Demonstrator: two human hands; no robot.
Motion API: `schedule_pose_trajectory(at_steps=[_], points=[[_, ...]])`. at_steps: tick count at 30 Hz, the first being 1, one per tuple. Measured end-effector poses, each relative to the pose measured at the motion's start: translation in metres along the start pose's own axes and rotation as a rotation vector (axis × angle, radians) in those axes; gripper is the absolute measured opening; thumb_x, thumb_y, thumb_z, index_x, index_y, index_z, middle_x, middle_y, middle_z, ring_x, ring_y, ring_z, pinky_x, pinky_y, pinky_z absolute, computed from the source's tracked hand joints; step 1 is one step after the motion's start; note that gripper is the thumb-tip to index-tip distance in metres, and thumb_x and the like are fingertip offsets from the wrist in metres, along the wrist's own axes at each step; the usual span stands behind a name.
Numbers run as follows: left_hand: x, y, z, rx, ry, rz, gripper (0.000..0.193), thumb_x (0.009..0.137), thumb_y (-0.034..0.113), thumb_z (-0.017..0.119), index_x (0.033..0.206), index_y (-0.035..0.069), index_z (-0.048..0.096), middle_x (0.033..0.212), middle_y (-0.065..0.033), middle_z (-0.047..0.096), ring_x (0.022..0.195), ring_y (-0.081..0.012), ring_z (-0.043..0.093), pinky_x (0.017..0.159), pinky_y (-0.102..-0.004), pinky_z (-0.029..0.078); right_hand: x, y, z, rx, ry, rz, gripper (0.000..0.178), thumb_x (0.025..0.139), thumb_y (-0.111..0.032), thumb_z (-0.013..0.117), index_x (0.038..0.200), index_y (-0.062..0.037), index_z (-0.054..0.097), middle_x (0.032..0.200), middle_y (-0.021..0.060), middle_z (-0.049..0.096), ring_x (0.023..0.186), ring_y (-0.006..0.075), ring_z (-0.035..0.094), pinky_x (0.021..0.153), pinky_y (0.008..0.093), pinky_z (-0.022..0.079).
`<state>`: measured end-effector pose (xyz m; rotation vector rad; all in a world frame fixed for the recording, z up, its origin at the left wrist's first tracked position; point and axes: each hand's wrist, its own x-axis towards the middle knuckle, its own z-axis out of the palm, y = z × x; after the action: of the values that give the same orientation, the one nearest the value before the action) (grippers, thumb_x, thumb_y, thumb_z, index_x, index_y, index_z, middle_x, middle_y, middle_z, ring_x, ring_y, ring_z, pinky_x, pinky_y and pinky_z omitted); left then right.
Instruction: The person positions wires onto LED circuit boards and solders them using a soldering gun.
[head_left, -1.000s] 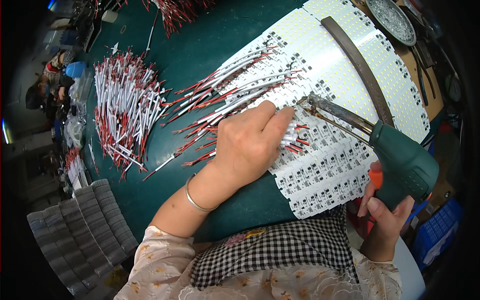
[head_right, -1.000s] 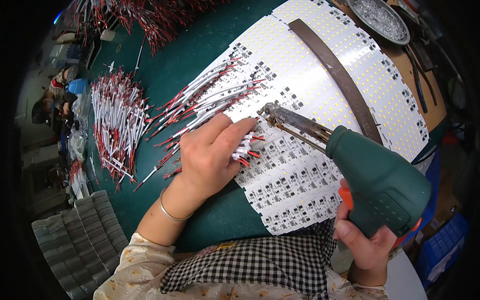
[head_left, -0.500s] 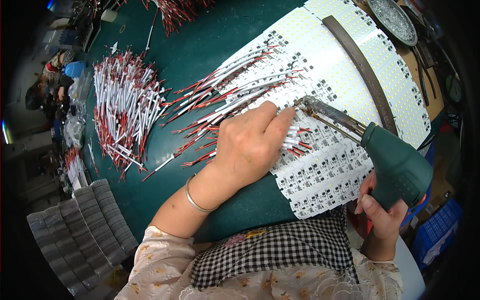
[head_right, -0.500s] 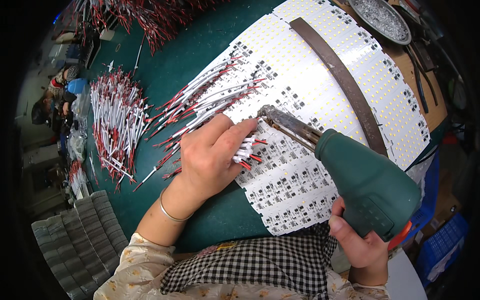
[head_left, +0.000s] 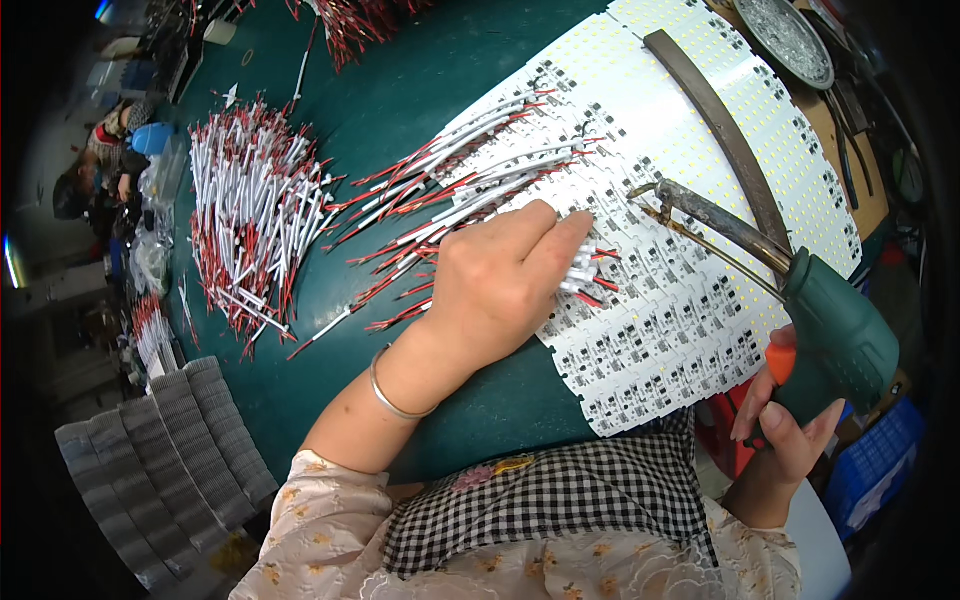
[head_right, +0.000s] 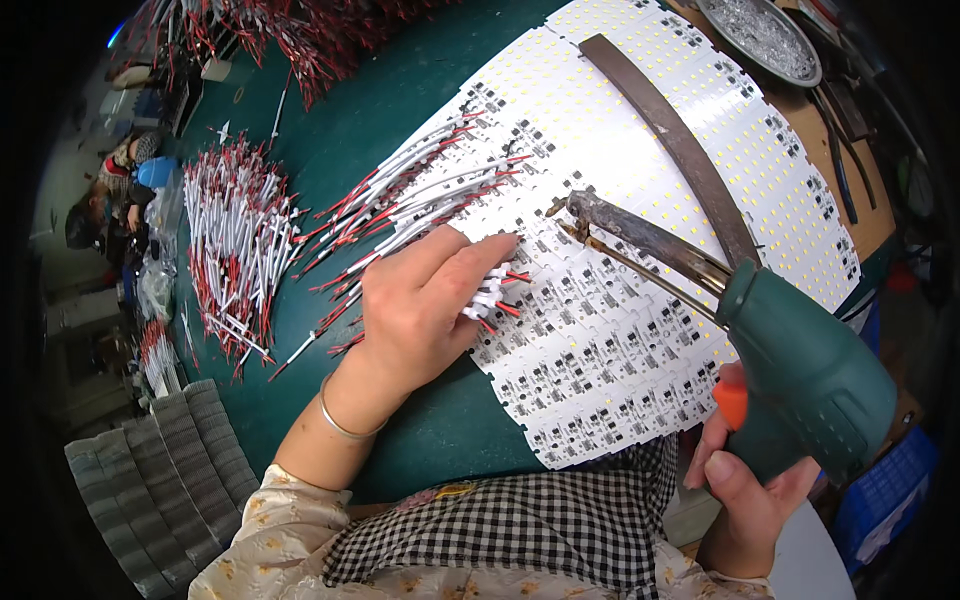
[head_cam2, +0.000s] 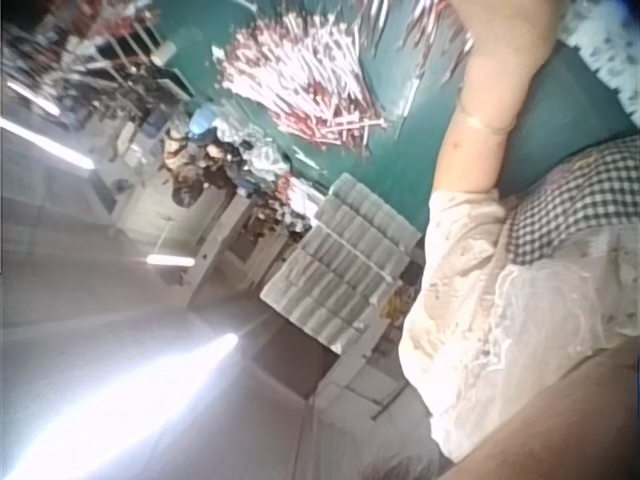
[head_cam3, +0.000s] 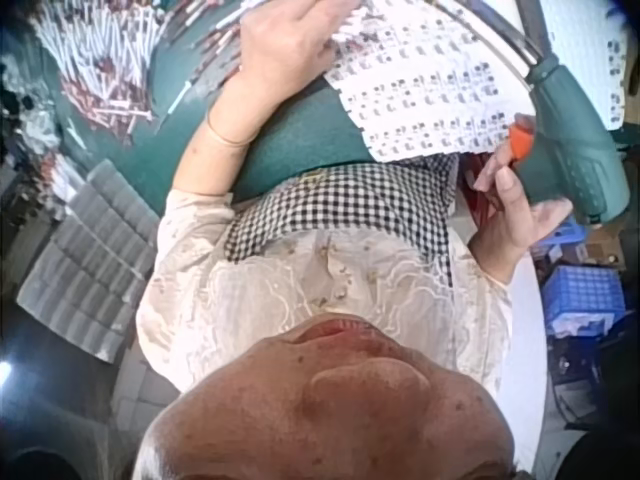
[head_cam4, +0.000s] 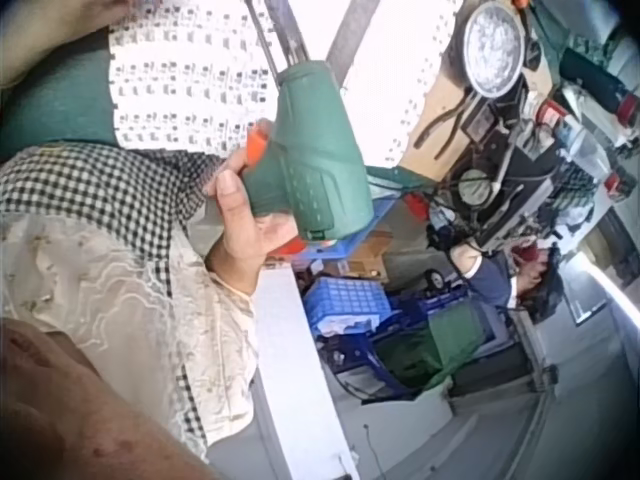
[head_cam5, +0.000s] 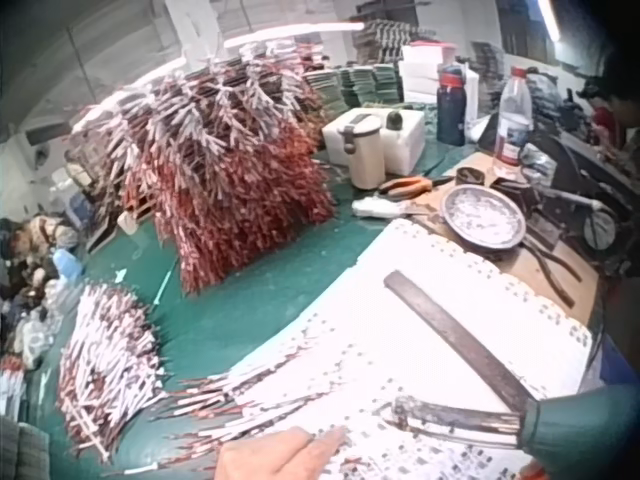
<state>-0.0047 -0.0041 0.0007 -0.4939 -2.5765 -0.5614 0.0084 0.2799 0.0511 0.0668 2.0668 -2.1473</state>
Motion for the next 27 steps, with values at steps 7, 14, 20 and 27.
schedule_pose_trajectory(at_steps=[7,14,20,27], points=[[0.003,-0.011,0.002,-0.240,-0.073,-0.058,0.045,0.054,-0.009,0.066,0.096,0.006,0.069,0.070,-0.0056,0.057,0.056,-0.0196,0.055,0.047,-0.0293,0.041,-0.010,0.004,-0.004,-0.007,-0.004,0.017,0.069,0.075,-0.020,0.074,0.122,0.0162,0.039,0.100,0.0214,0.054,0.046,0.0150,0.053,0.035,0.0235,0.044],[0.000,-0.017,0.005,-0.226,-0.053,0.016,0.043,0.056,-0.006,0.069,0.096,0.007,0.069,0.071,-0.0057,0.058,0.058,-0.0199,0.057,0.048,-0.0301,0.042,-0.012,0.001,-0.008,0.023,-0.096,0.137,0.062,0.074,-0.007,0.070,0.125,0.0118,0.041,0.112,0.0221,0.053,0.058,0.0166,0.055,0.043,0.0250,0.048],[0.000,-0.019,0.008,-0.222,-0.024,0.069,0.044,0.055,-0.006,0.066,0.098,0.007,0.069,0.071,-0.0059,0.058,0.059,-0.0208,0.057,0.048,-0.0310,0.043,-0.014,0.003,-0.003,0.064,-0.128,0.152,0.054,0.077,0.001,0.066,0.125,0.0091,0.044,0.105,0.0202,0.055,0.062,0.0173,0.056,0.051,0.0266,0.049],[0.000,-0.018,0.007,-0.227,-0.008,0.077,0.042,0.058,-0.008,0.062,0.097,0.006,0.070,0.070,-0.0068,0.059,0.060,-0.0213,0.058,0.049,-0.0310,0.045,-0.013,0.002,0.000,0.024,-0.202,0.123,0.048,0.080,0.002,0.065,0.123,0.0082,0.046,0.080,0.0131,0.056,0.062,0.0167,0.054,0.053,0.0268,0.046]])
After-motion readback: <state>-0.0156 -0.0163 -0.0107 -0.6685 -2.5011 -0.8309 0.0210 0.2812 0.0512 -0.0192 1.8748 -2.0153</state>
